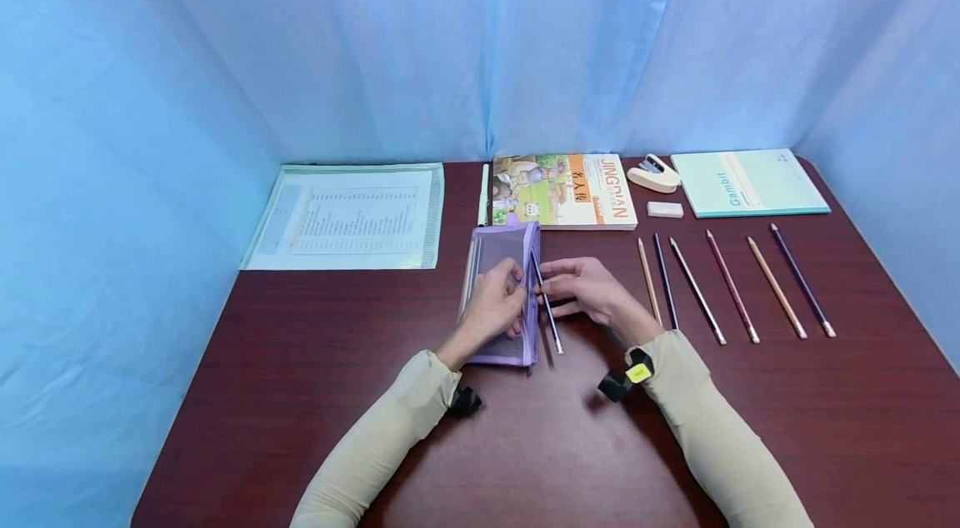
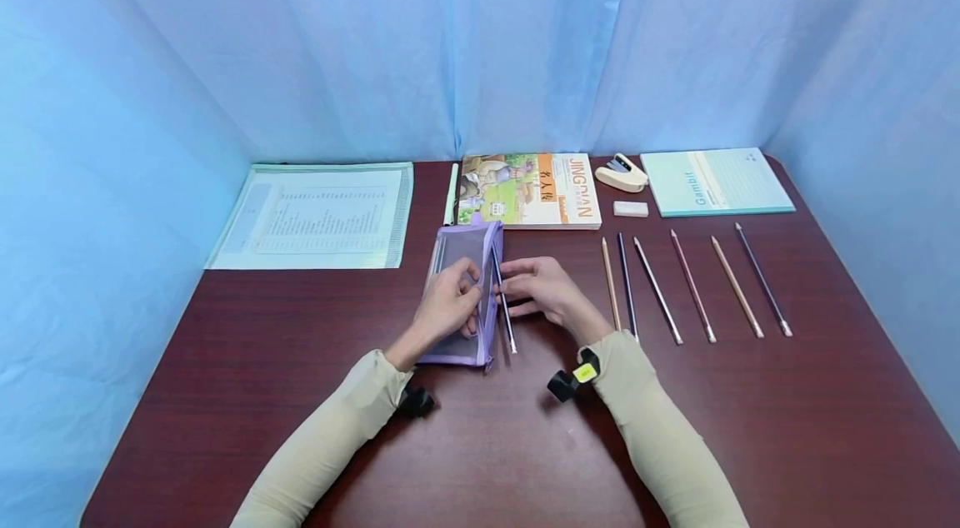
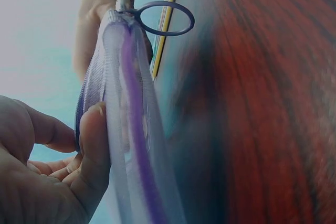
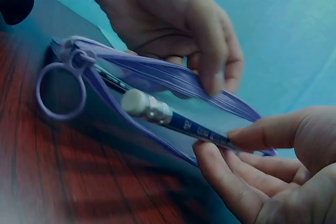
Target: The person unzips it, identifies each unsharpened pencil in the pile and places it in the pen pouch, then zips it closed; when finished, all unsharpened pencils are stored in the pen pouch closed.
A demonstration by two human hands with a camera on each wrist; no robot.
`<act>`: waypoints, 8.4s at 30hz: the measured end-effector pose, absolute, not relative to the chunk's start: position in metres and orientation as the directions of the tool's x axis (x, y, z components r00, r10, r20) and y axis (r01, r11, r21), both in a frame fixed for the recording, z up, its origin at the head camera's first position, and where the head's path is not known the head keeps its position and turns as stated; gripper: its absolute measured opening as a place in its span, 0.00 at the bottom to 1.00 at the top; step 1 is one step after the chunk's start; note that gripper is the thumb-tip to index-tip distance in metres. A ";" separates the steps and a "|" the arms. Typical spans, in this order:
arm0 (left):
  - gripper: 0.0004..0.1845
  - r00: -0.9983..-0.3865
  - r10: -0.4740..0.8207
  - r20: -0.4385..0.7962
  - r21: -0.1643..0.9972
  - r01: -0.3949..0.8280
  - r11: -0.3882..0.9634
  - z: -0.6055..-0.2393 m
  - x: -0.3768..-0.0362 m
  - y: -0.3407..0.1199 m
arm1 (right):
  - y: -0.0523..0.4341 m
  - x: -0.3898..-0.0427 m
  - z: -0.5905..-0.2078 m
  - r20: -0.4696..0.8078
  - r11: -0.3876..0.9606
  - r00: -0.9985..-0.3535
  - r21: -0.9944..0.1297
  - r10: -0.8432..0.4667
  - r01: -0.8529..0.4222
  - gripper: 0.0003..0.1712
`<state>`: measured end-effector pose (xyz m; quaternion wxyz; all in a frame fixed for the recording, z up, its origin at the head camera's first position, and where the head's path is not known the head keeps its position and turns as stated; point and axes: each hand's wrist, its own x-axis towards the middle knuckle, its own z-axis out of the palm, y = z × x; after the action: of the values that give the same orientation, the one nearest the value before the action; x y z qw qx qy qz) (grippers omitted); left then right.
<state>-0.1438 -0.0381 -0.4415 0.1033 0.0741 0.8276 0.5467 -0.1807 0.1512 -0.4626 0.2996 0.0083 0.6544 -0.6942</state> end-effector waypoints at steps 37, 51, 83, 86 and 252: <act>0.07 -0.966 0.241 -0.090 0.922 0.011 0.387 -0.443 -0.143 -0.037 | 0.208 -0.164 -0.436 -0.289 0.190 -0.952 -0.945 -0.103 0.267 0.25; 0.07 -0.967 0.239 -0.087 0.920 0.014 0.392 -0.444 -0.144 -0.038 | 0.275 -0.158 -0.435 -0.063 0.694 -0.991 -0.709 0.116 0.126 0.19; 0.08 -0.965 0.244 -0.092 0.911 0.017 0.412 -0.448 -0.144 -0.037 | 0.274 -0.162 -0.425 -0.244 0.596 -0.969 -0.774 0.030 0.213 0.25; 0.08 -0.966 0.243 -0.089 0.909 0.021 0.416 -0.448 -0.144 -0.037 | 0.268 -0.163 -0.431 -0.304 0.366 -0.951 -0.893 -0.059 0.262 0.28; 0.17 -0.955 0.108 -0.277 0.959 -0.269 0.087 -0.464 -0.166 -0.126 | 0.055 -0.122 -0.446 0.013 0.732 -0.809 -0.417 -0.587 -0.539 0.19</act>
<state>-0.1660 -0.1261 -0.4643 0.1400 -0.0555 0.7237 0.6735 -0.1217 0.0547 -0.4458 0.0596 -0.3030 0.9288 -0.2048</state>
